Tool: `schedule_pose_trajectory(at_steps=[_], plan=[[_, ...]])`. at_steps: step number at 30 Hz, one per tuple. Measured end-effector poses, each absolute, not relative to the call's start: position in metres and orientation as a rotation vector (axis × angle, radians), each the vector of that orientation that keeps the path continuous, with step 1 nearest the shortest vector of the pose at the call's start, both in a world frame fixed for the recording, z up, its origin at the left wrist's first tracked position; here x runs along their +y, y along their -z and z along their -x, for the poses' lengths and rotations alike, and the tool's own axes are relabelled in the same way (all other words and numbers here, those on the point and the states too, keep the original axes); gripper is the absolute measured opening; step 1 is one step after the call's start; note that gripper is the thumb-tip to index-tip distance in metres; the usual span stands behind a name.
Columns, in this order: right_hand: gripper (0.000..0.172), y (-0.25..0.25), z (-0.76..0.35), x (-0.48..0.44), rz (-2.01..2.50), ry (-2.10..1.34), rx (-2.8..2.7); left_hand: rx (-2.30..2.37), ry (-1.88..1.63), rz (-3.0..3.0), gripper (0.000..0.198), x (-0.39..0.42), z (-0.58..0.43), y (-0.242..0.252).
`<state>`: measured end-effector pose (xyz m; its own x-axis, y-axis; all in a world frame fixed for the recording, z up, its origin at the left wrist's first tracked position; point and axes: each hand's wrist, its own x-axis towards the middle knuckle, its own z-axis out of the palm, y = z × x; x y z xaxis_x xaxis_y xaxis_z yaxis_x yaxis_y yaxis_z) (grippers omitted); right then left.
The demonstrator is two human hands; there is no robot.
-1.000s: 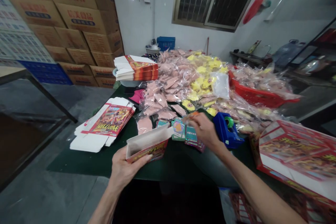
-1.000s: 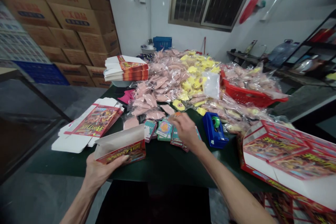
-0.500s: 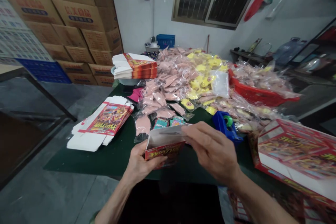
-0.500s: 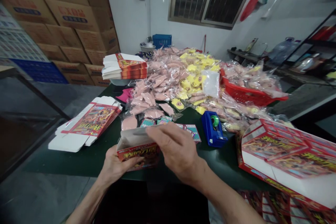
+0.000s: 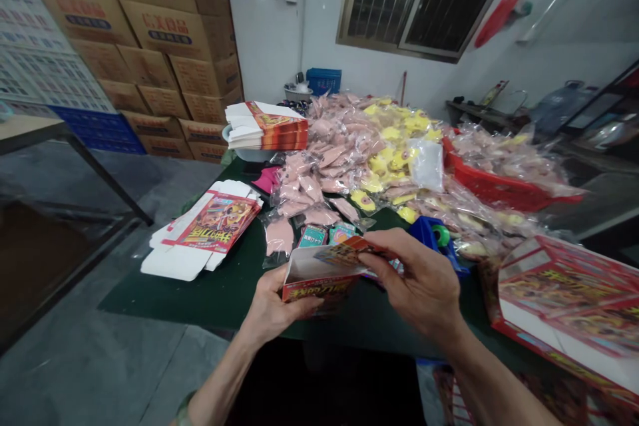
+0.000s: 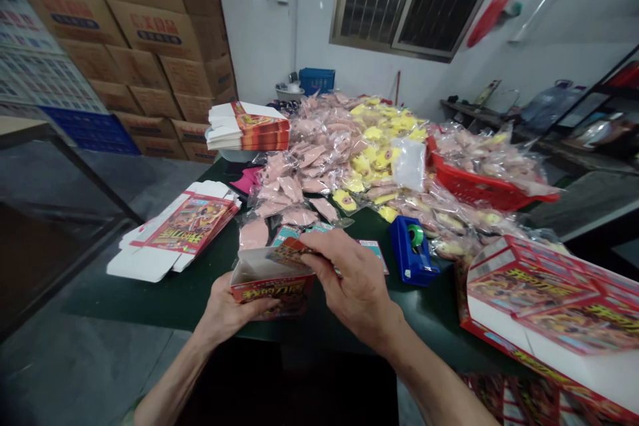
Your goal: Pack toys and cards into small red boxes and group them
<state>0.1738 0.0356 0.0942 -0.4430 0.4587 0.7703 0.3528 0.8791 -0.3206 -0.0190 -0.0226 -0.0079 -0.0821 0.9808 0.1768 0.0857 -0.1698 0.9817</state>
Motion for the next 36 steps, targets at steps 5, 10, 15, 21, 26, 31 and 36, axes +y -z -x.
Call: schedule_pose_trajectory(at_steps=[5, 10, 15, 21, 26, 31, 36], plan=[[0.036, -0.073, -0.164, 0.034, 0.532, -0.020, -2.088, 1.267, -1.362, -1.400, 0.032, -0.023, 0.019, 0.004], [0.031, -0.042, -0.141, 0.016, 0.614, 0.189, -2.073, 1.250, -1.341, -1.356, 0.028, -0.024, 0.017, 0.004], [0.039, -0.033, -0.143, 0.012, 0.654, 0.125, -2.019, 1.368, -1.618, -1.395, 0.053, -0.026, 0.014, 0.013], [0.043, 0.000, -0.153, 0.015, 0.959, -0.469, -1.527, 1.497, -1.892, -1.715, 0.053, -0.025, 0.014, 0.031], [0.044, 0.026, -0.144, 0.016, 0.850, -0.655, -1.532, 1.375, -1.945, -1.952, 0.039, -0.021, 0.021, 0.019], [0.040, 0.023, -0.157, 0.024, 0.803, -0.552, -1.733, 1.475, -1.855, -1.873, 0.022, -0.022, 0.025, -0.002], [0.026, 0.003, -0.165, 0.025, 0.645, -0.501, -1.704, 1.385, -1.973, -1.445, 0.010, -0.018, 0.017, -0.003]])
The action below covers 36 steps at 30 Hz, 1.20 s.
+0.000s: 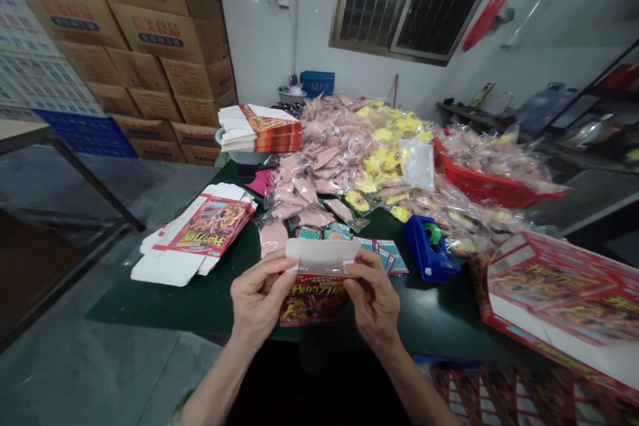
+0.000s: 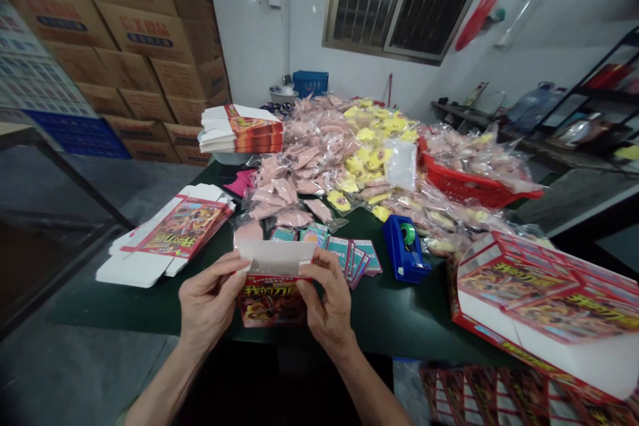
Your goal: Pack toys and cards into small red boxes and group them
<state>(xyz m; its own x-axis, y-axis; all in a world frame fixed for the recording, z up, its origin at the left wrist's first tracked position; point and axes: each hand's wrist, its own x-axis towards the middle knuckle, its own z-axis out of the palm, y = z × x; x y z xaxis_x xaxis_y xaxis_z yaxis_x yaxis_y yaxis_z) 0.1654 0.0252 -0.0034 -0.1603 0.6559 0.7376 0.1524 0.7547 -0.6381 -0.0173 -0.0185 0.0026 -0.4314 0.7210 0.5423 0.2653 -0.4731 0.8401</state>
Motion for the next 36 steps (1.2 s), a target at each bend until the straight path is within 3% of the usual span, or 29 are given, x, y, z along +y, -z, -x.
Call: schedule_pose_trajectory(at_steps=[4, 7, 10, 12, 15, 17, 21, 25, 31, 36], plan=[[0.019, -0.013, -0.162, 0.025, 0.655, -0.464, -1.719, 1.215, -2.060, -1.331, 0.011, -0.013, 0.016, -0.002], [0.019, -0.017, -0.158, 0.027, 0.701, -0.624, -1.632, 1.083, -2.036, -1.329, 0.009, -0.011, 0.021, -0.004], [0.039, -0.016, -0.156, 0.029, 0.694, -0.837, -1.556, 1.013, -1.945, -1.216, 0.032, -0.009, 0.028, -0.007], [0.035, -0.016, -0.158, 0.031, 0.655, -0.897, -1.621, 0.964, -1.851, -1.199, 0.045, -0.008, 0.031, -0.009], [0.018, -0.017, -0.161, 0.032, 0.605, -0.825, -1.692, 0.844, -1.774, -1.300, 0.015, -0.005, 0.035, -0.012], [0.019, -0.017, -0.164, 0.030, 0.596, -0.755, -1.705, 0.784, -1.774, -1.343, 0.004, -0.004, 0.036, -0.012], [0.023, -0.021, -0.169, 0.025, 0.625, -0.814, -1.795, 0.708, -1.734, -1.323, 0.005, -0.007, 0.038, -0.010], [0.019, -0.024, -0.168, 0.023, 0.678, -0.782, -1.753, 0.697, -1.605, -1.351, 0.019, -0.016, 0.037, -0.019], [0.019, -0.027, -0.160, 0.022, 0.771, -0.705, -1.748, 1.020, -1.651, -1.515, 0.012, -0.016, 0.028, -0.029], [0.020, -0.035, -0.155, 0.017, 0.772, -0.448, -1.820, 1.051, -1.757, -1.609, 0.012, -0.012, 0.027, -0.022]])
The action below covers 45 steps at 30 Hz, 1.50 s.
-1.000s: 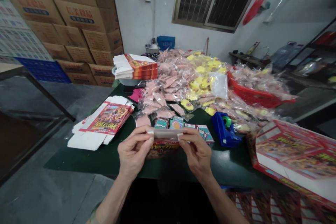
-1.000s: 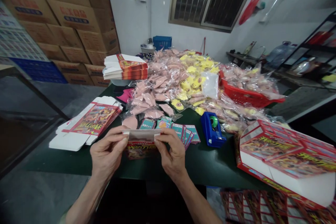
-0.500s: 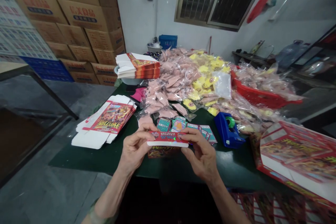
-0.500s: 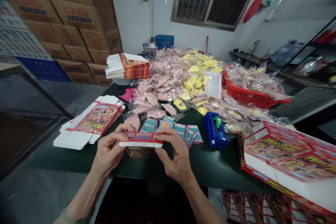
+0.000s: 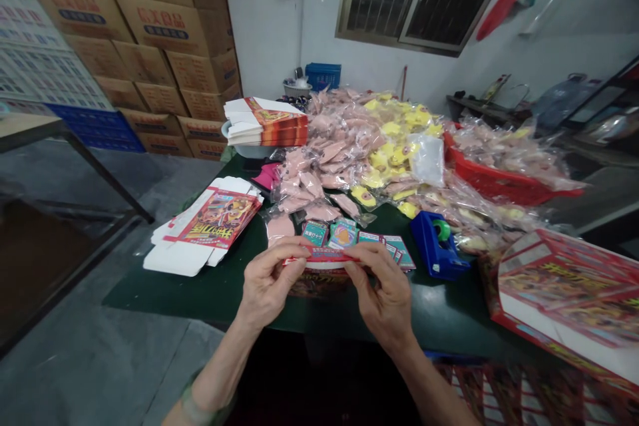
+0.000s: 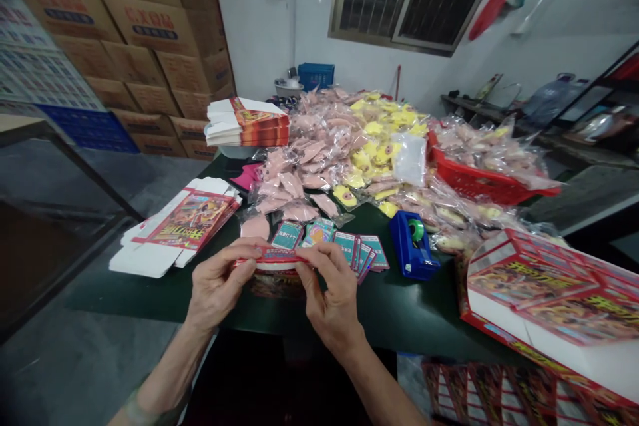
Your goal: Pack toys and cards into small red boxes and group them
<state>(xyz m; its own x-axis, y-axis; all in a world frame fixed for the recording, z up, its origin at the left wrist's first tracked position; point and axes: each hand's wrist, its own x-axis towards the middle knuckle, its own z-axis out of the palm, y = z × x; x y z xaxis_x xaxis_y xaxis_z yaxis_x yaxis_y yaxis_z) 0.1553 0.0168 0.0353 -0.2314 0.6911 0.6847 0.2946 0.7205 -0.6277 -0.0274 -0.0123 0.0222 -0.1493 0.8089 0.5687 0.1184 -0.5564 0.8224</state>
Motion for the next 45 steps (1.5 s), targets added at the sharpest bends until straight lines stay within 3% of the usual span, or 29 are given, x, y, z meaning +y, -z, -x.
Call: schedule_pose_trajectory(at_steps=[8, 20, 28, 32, 35, 38, 41, 45], plan=[[0.025, -0.036, -0.148, 0.007, 0.757, -0.323, -1.789, 1.051, -1.394, -1.602, 0.009, -0.007, 0.050, -0.042], [0.044, 0.004, -0.140, 0.002, 0.740, 0.017, -1.788, 0.795, -1.835, -1.603, 0.018, -0.001, 0.029, -0.008], [0.036, -0.006, -0.145, 0.017, 0.693, -0.138, -1.811, 1.084, -1.942, -1.710, 0.024, -0.005, 0.016, -0.004], [0.048, -0.011, -0.192, 0.034, 1.013, -0.155, -1.742, 1.368, -2.106, -1.815, 0.039, -0.014, 0.002, 0.000], [0.024, -0.012, -0.257, 0.052, 1.403, -0.081, -1.457, 1.473, -2.115, -1.913, 0.042, -0.017, -0.002, 0.002], [0.019, -0.010, -0.319, 0.074, 1.601, -0.094, -1.364, 1.528, -2.015, -2.017, 0.038, -0.017, 0.000, 0.003], [0.015, -0.005, -0.352, 0.095, 1.779, -0.290, -1.389, 1.548, -2.006, -2.051, 0.035, -0.016, 0.002, 0.002], [0.023, -0.004, -0.354, 0.114, 1.948, -0.635, -1.364, 1.480, -2.039, -2.037, 0.037, -0.014, 0.003, 0.003]])
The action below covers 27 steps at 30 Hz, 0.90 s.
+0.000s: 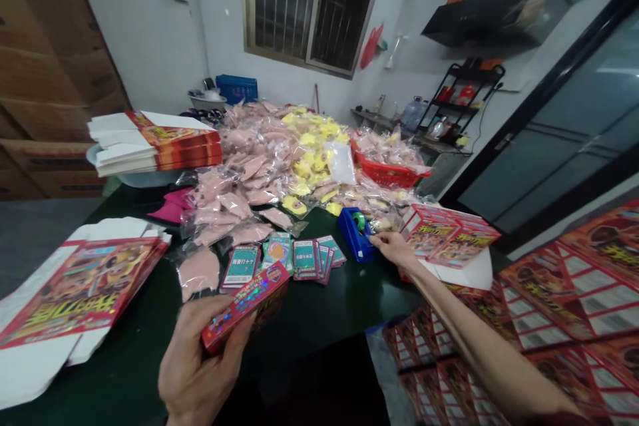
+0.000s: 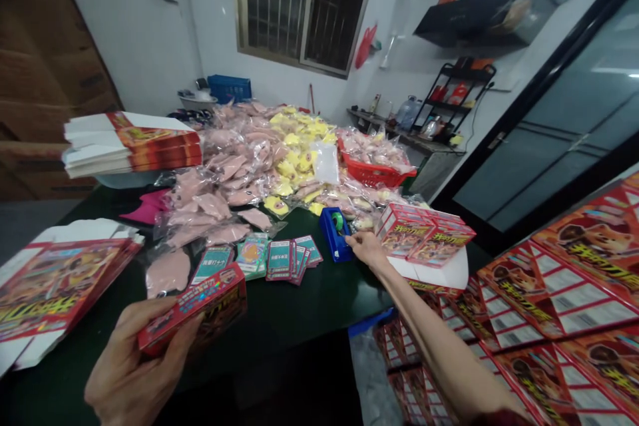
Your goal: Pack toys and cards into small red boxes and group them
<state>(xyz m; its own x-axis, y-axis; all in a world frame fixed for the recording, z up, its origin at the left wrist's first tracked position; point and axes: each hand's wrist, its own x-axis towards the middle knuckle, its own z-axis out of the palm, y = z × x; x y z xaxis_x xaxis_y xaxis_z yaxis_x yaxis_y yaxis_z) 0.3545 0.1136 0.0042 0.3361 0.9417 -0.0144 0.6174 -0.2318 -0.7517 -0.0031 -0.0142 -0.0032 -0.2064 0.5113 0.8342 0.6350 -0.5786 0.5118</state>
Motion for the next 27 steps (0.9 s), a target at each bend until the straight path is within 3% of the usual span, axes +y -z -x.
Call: schedule_pose_trajectory(at_steps=[10, 19, 27], plan=[[0.032, -0.012, -0.338, 0.121, 1.985, -1.023, -0.826, -1.351, 1.943, 2.011, 0.034, -0.013, 0.004, 0.000], [0.030, 0.023, -0.325, 0.091, 1.637, -0.856, -0.668, -1.380, 1.968, 1.954, 0.032, -0.014, 0.003, 0.003], [0.030, 0.054, -0.320, 0.086, 1.731, -0.784, -0.776, -1.431, 1.963, 1.931, 0.033, -0.014, 0.004, 0.004]])
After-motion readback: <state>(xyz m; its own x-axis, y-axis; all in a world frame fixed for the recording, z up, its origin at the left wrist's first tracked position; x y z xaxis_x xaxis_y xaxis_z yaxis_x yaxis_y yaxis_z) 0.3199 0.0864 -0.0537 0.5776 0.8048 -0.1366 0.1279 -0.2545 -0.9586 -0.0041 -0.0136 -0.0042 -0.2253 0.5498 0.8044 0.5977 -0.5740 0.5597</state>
